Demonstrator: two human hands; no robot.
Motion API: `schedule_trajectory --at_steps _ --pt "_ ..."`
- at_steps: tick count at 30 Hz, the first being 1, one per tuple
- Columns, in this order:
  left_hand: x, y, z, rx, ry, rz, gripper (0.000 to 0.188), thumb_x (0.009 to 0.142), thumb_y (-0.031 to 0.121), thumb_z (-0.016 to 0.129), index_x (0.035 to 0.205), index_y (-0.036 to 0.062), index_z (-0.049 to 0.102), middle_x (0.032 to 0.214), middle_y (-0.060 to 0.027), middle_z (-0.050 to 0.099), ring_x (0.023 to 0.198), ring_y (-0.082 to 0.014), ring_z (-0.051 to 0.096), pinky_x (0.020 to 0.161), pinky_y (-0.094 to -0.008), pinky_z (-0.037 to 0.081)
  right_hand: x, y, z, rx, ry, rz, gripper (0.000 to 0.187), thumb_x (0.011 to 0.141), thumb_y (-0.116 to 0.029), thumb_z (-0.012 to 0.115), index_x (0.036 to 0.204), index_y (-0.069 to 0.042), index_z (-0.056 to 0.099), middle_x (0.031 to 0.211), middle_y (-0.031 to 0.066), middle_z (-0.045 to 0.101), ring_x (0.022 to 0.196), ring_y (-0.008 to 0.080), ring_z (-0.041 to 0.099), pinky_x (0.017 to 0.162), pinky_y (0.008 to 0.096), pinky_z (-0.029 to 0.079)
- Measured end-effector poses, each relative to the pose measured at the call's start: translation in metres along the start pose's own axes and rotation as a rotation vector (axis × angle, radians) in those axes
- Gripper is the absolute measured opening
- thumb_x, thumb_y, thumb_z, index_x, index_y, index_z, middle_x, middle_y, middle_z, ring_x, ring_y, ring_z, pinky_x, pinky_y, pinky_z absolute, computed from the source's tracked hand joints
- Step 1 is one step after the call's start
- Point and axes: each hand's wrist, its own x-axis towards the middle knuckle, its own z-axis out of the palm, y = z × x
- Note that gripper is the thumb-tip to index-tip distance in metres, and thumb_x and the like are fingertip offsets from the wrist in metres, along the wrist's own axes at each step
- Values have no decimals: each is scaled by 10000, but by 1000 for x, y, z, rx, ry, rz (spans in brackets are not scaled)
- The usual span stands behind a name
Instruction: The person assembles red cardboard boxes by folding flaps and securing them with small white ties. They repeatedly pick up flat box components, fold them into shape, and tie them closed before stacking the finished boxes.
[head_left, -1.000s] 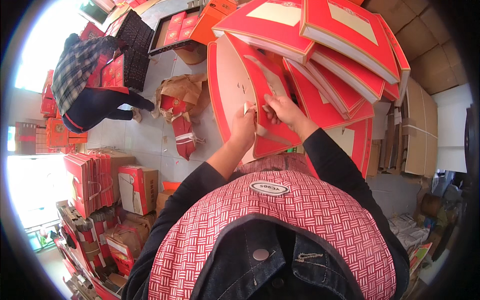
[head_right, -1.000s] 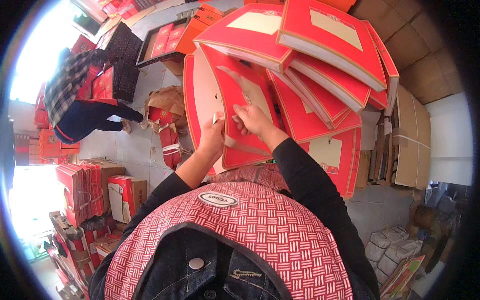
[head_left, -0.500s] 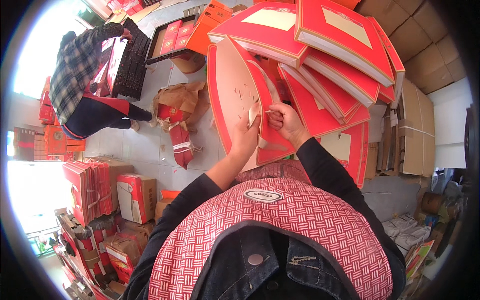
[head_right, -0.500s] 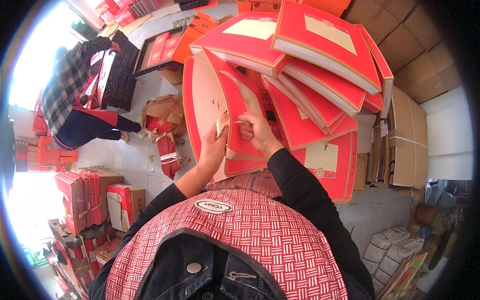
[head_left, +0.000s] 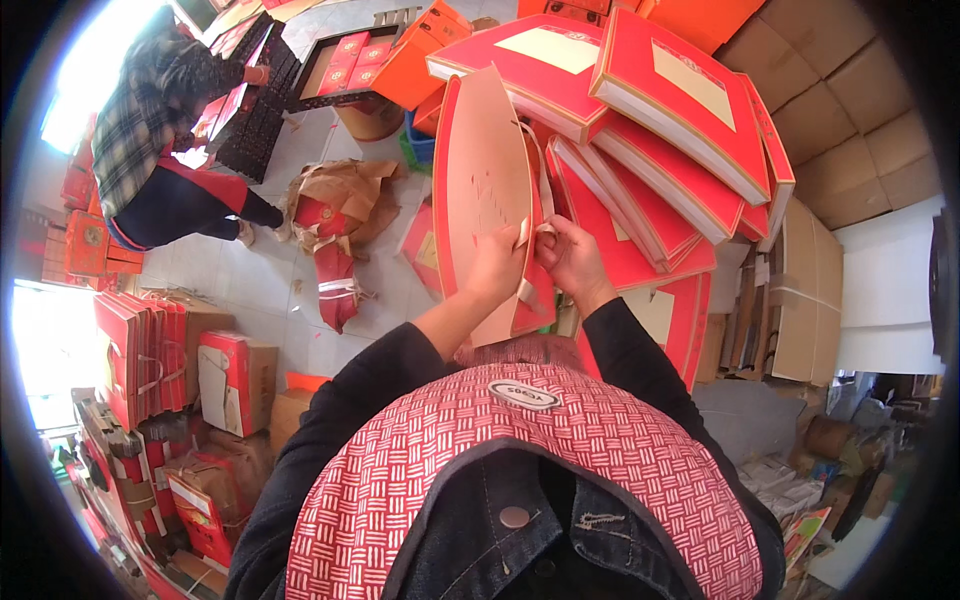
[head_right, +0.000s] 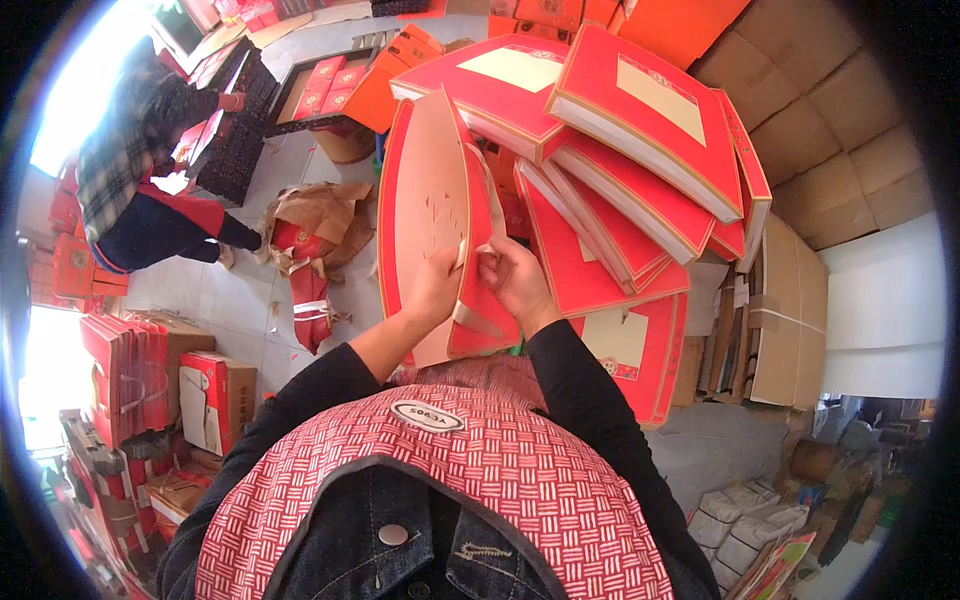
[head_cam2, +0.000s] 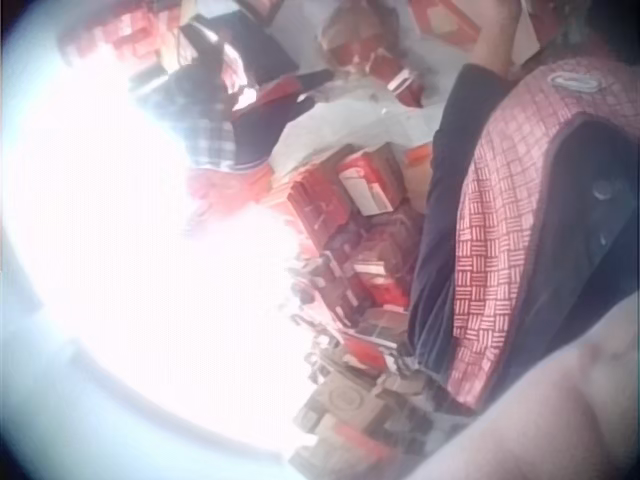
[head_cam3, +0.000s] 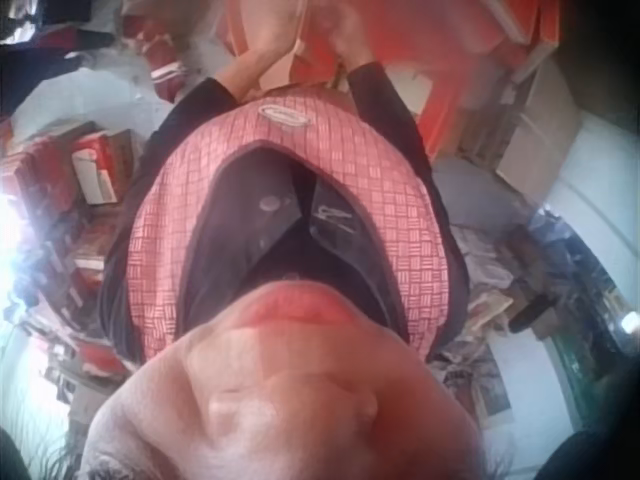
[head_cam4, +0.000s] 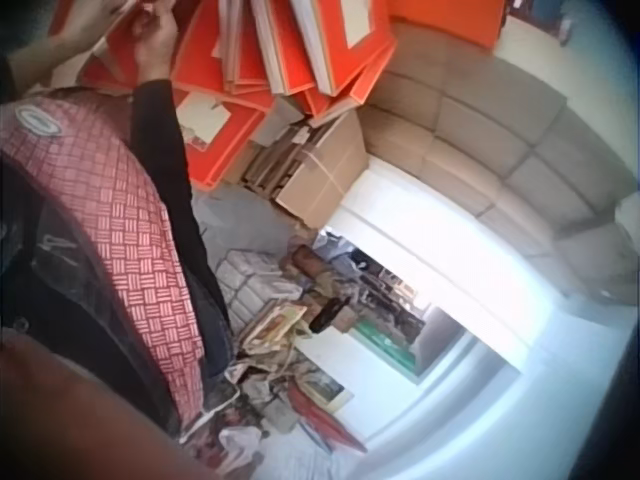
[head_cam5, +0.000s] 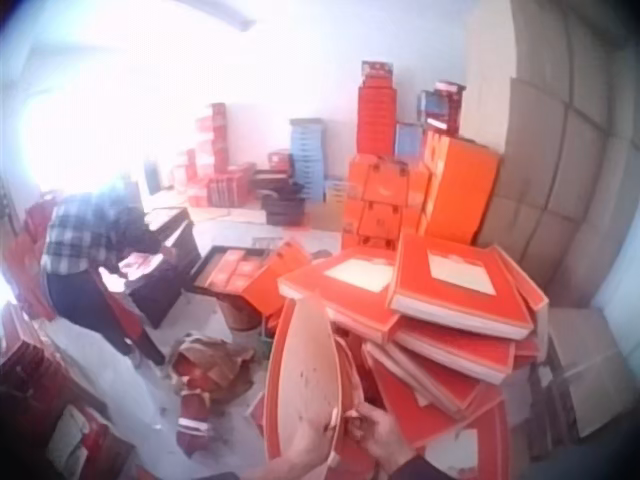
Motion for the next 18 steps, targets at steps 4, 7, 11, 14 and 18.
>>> schedule_trajectory --at_steps 4,7,11,14,18 --pt "0 12 1 -103 -17 -127 210 869 164 492 917 -5 607 800 -149 619 770 -185 603 701 -310 456 5 4 -24 -31 -60 14 129 849 -181 537 837 -56 567 701 5 554 513 77 412 481 236 340" --pt "-5 25 -4 -74 -87 -96 235 890 188 479 951 -6 596 813 -155 617 769 -184 600 690 -309 455 0 4 -17 -12 91 25 112 850 -194 548 854 -83 565 731 10 573 520 66 419 482 216 336" --pt "-10 -1 10 -404 -94 -290 257 916 204 422 1003 17 575 847 -133 615 748 -198 584 675 -326 461 1 0 -13 -32 279 -13 115 851 -228 554 865 -113 559 672 4 555 457 58 376 428 187 288" --pt "-16 25 -3 -949 51 -463 233 906 205 413 856 31 559 753 -90 566 675 -219 562 599 -334 449 4 -7 -40 -7 144 -51 132 848 -238 551 848 -107 556 598 -11 517 395 57 321 376 191 252" --pt "-20 71 -86 -1347 149 -318 176 894 196 396 817 88 511 613 32 346 510 -87 326 455 -210 276 -1 -22 -58 -103 261 -162 153 849 -226 531 839 -81 579 606 -7 528 394 53 351 363 190 277"
